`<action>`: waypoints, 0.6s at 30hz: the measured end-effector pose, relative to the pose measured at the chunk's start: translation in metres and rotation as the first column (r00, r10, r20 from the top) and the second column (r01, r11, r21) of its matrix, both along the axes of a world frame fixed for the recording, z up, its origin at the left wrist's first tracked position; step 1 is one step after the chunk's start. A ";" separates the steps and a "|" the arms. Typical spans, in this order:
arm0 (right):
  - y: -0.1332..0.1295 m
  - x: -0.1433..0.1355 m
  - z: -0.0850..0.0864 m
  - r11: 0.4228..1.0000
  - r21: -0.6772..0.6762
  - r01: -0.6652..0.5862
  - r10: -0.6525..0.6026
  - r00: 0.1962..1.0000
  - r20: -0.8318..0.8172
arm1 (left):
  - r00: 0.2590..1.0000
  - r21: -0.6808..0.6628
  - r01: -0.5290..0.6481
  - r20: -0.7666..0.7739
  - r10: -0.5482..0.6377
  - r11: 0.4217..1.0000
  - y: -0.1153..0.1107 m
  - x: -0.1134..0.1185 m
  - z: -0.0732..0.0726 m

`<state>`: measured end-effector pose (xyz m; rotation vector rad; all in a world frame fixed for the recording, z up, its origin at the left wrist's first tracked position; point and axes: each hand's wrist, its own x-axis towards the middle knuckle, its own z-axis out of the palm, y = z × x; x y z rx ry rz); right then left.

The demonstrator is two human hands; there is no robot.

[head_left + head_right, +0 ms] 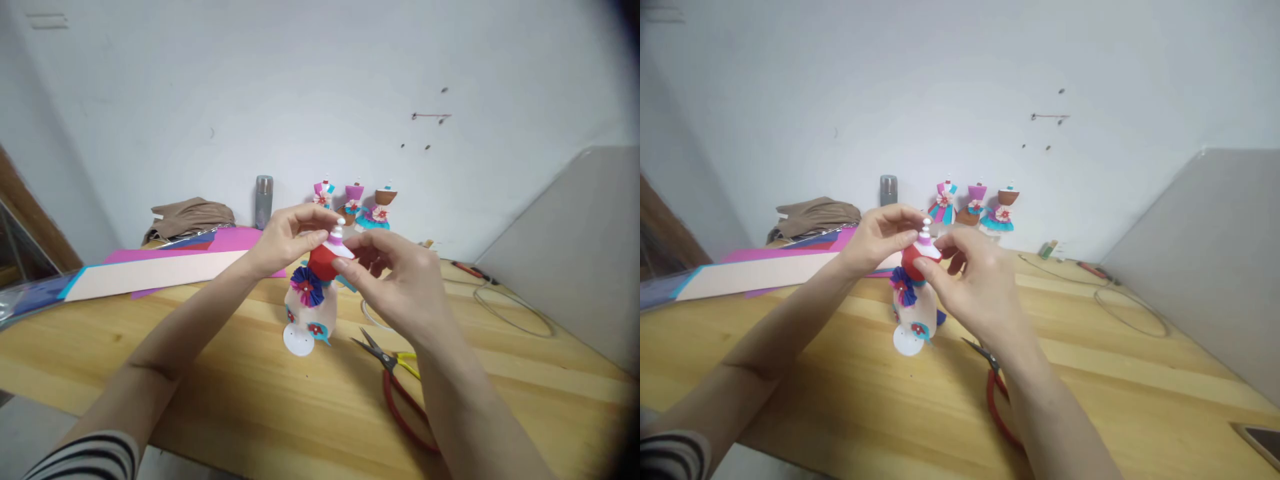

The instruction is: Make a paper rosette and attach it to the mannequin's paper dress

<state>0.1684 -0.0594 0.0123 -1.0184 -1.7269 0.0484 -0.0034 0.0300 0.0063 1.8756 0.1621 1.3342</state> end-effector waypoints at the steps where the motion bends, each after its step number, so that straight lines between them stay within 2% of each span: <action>1: 0.001 -0.002 -0.001 1.000 0.015 0.007 -0.007 1.000 0.000 | 1.000 0.019 -0.004 -0.002 0.004 1.000 -0.002 0.000 0.001; 5: 0.003 -0.004 -0.003 0.999 0.036 0.003 0.000 0.997 -0.076 | 1.000 0.016 0.010 -0.014 -0.010 1.000 -0.007 0.000 0.002; 10: 0.008 0.003 -0.002 0.998 -0.030 -0.062 0.058 0.990 -0.126 | 0.999 -0.071 0.046 -0.022 -0.047 0.996 -0.003 -0.007 0.007; 14: 0.019 0.011 -0.007 0.990 -0.088 -0.114 0.095 0.977 -0.192 | 0.987 -0.101 0.037 -0.152 -0.053 0.994 0.003 -0.019 0.013; 18: 0.026 0.017 -0.010 0.967 -0.121 -0.224 0.186 0.946 -0.267 | 0.960 -0.115 0.091 -0.255 -0.118 0.989 0.005 -0.030 0.018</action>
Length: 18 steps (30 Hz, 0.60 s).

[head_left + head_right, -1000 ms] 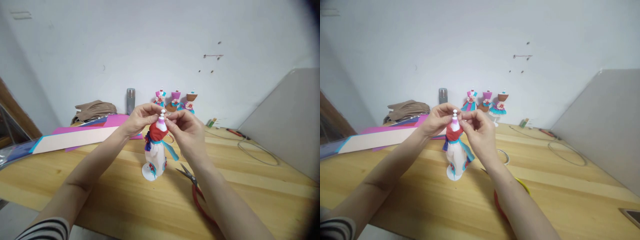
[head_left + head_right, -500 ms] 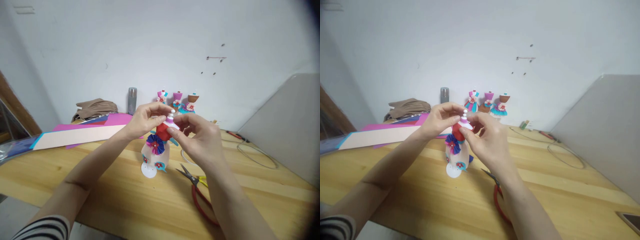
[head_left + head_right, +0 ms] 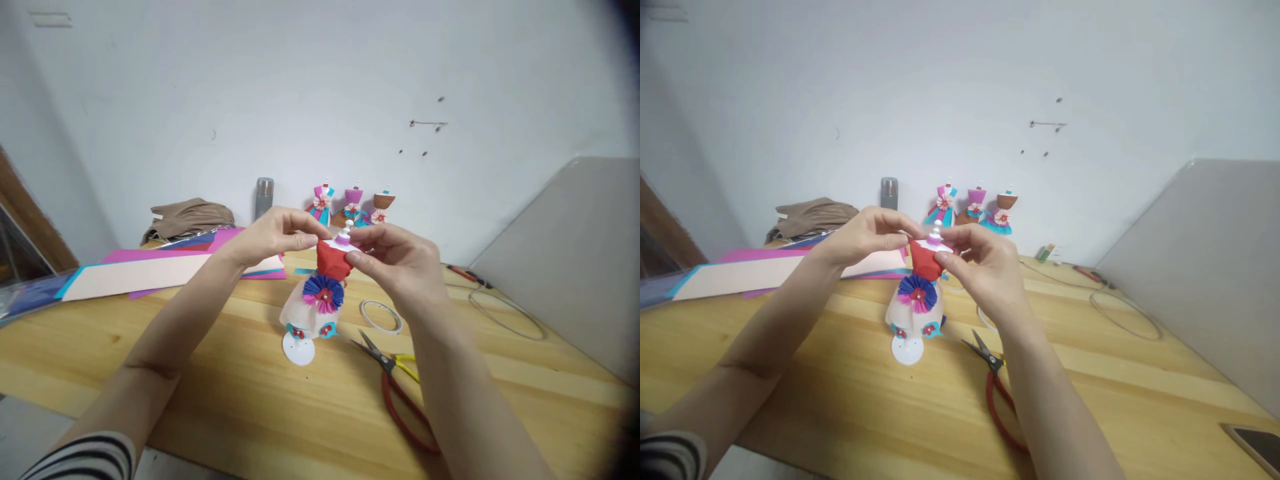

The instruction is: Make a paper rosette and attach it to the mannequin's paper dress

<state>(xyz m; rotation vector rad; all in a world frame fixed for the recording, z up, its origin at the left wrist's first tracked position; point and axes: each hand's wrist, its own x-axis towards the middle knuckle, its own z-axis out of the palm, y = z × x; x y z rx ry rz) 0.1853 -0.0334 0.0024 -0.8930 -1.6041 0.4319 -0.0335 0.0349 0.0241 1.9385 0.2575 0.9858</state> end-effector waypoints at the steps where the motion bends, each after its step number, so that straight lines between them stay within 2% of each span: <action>1: 0.001 0.001 0.001 0.999 -0.007 -0.034 0.034 0.999 -0.017 | 1.000 -0.008 0.013 -0.016 -0.013 1.000 -0.001 -0.002 0.001; 6: -0.001 0.003 0.006 0.986 -0.043 -0.159 0.156 0.986 -0.060 | 0.998 -0.006 -0.012 -0.064 0.012 1.000 -0.006 0.001 0.002; 14: -0.008 0.003 0.010 0.993 -0.056 -0.100 0.099 0.995 -0.019 | 0.997 0.229 -0.056 -0.043 0.067 0.972 -0.017 0.014 0.001; 18: -0.008 0.006 0.012 0.992 -0.059 -0.115 0.114 0.993 -0.014 | 0.998 0.265 -0.038 -0.038 0.050 0.963 -0.014 0.010 0.001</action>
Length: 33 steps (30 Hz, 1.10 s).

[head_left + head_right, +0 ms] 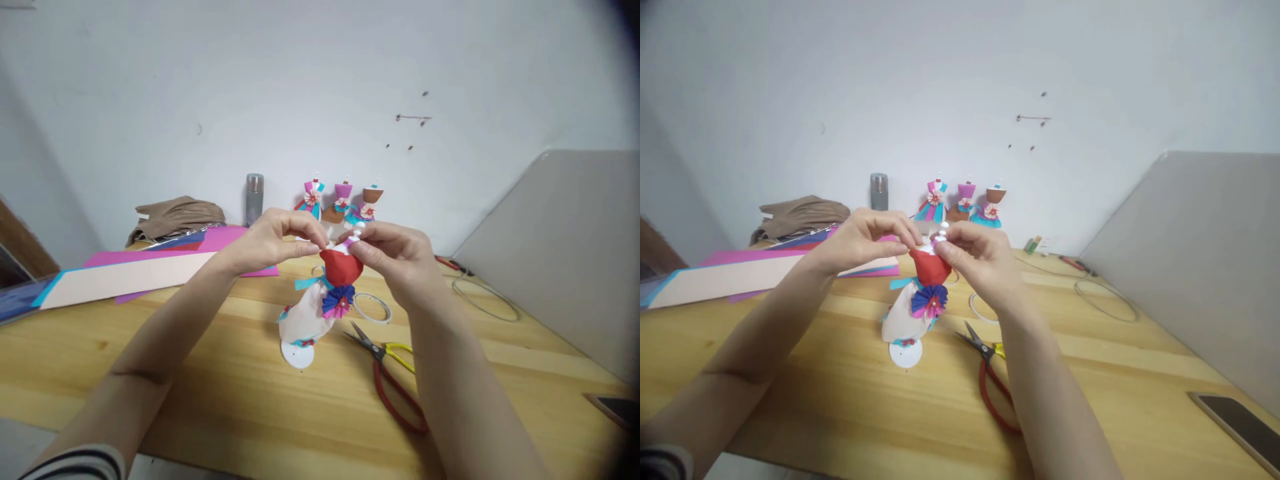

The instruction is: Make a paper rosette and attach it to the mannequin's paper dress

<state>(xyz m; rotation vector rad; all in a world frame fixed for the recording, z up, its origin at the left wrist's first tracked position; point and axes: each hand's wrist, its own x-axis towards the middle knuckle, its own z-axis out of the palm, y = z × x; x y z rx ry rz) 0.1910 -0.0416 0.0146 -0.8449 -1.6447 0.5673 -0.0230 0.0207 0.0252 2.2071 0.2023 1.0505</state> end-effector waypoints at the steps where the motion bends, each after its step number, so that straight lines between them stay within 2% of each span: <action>1: 0.000 0.001 0.000 1.000 -0.002 -0.002 0.002 1.000 0.000 | 1.000 0.007 0.010 0.000 -0.010 1.000 0.001 -0.001 0.000; 5: 0.001 0.002 0.000 1.000 0.014 -0.019 0.019 1.000 -0.015 | 0.999 0.132 0.012 -0.037 -0.007 0.991 0.006 0.001 -0.003; 10: 0.002 0.002 -0.001 1.000 0.012 -0.025 0.025 0.999 -0.033 | 0.999 0.265 -0.041 0.033 0.034 0.963 0.004 0.009 -0.007; 16: 0.005 0.002 -0.003 0.999 0.027 -0.022 0.024 0.998 -0.052 | 0.999 0.256 -0.040 0.036 0.032 0.966 0.003 0.008 -0.007; 23: 0.012 0.002 -0.007 0.995 0.088 -0.045 0.044 0.999 0.019 | 1.000 0.326 -0.013 -0.002 0.014 0.945 0.001 0.004 -0.004; 29: 0.019 -0.015 -0.019 0.985 0.146 0.089 -0.071 0.990 -0.123 | 0.996 0.316 -0.084 0.012 0.085 0.945 0.004 0.003 -0.003; 33: 0.019 -0.018 -0.023 0.953 0.260 0.155 -0.134 0.986 -0.095 | 0.993 0.300 -0.118 0.014 0.119 0.947 0.006 0.003 -0.003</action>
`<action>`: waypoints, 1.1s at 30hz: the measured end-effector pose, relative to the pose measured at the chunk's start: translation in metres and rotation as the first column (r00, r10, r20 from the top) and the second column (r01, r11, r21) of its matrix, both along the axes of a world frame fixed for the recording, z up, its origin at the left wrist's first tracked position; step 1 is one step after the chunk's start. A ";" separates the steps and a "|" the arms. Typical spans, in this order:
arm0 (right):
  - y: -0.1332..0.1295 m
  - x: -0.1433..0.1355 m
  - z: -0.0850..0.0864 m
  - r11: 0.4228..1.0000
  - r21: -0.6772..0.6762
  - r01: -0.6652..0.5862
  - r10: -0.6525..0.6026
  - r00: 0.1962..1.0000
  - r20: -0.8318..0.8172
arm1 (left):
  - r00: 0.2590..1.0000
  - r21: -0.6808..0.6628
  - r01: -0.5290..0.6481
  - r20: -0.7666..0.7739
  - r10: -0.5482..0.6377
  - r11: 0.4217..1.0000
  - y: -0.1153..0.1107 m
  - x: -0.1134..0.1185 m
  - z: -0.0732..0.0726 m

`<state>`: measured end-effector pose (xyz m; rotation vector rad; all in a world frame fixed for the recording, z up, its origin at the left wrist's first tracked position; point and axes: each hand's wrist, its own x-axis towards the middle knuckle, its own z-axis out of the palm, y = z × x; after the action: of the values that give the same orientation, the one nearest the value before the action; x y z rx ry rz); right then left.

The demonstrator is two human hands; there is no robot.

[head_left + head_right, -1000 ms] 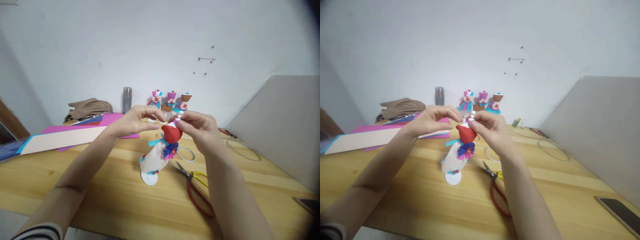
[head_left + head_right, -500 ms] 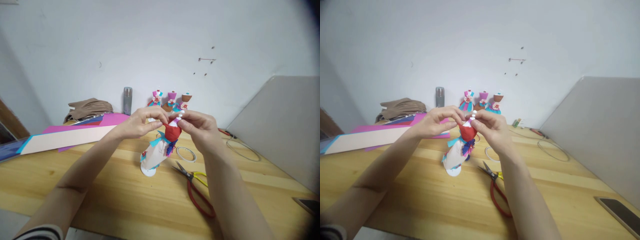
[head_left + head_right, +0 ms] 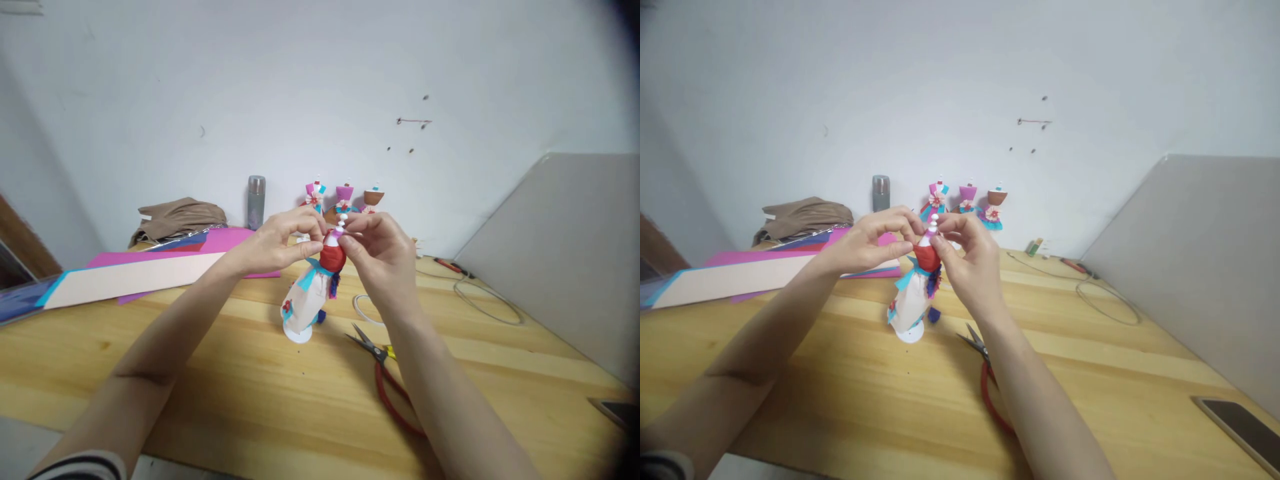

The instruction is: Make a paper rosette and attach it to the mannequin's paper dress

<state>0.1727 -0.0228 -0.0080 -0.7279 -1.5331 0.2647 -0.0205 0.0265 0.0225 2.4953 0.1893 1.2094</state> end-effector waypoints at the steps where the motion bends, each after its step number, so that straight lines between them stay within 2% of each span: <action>1: -0.001 0.001 0.001 0.999 0.034 0.013 -0.014 0.999 0.030 | 1.000 -0.011 -0.005 0.001 0.005 1.000 0.000 0.000 0.000; 7: -0.010 0.013 0.008 0.974 0.221 0.037 -0.089 0.969 0.230 | 1.000 -0.073 -0.016 0.016 0.017 0.997 0.004 0.003 -0.002; 14: -0.011 0.012 0.011 0.956 0.289 0.055 -0.165 0.913 0.372 | 1.000 -0.084 0.004 0.005 -0.004 0.996 0.005 0.001 -0.003; 19: -0.006 0.012 0.010 0.910 0.407 0.079 -0.250 0.888 0.386 | 0.999 -0.109 -0.013 -0.033 0.009 0.994 0.003 -0.001 -0.003; 22: -0.003 0.013 0.009 0.882 0.469 0.052 -0.258 0.885 0.388 | 0.999 -0.108 -0.008 -0.050 0.003 0.994 0.003 -0.001 -0.003; 27: -0.003 0.012 0.009 0.849 0.527 0.045 -0.294 0.868 0.399 | 0.998 -0.095 -0.019 -0.069 0.013 0.995 0.002 -0.001 -0.003; 33: -0.005 0.012 0.009 0.842 0.533 0.082 -0.339 0.850 0.404 | 0.998 -0.115 -0.002 -0.065 -0.006 0.993 0.004 0.001 -0.003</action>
<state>0.1844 -0.0276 0.0009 -0.5611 -1.8661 -0.5236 -0.0196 0.0309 0.0193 2.4357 0.2657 1.0854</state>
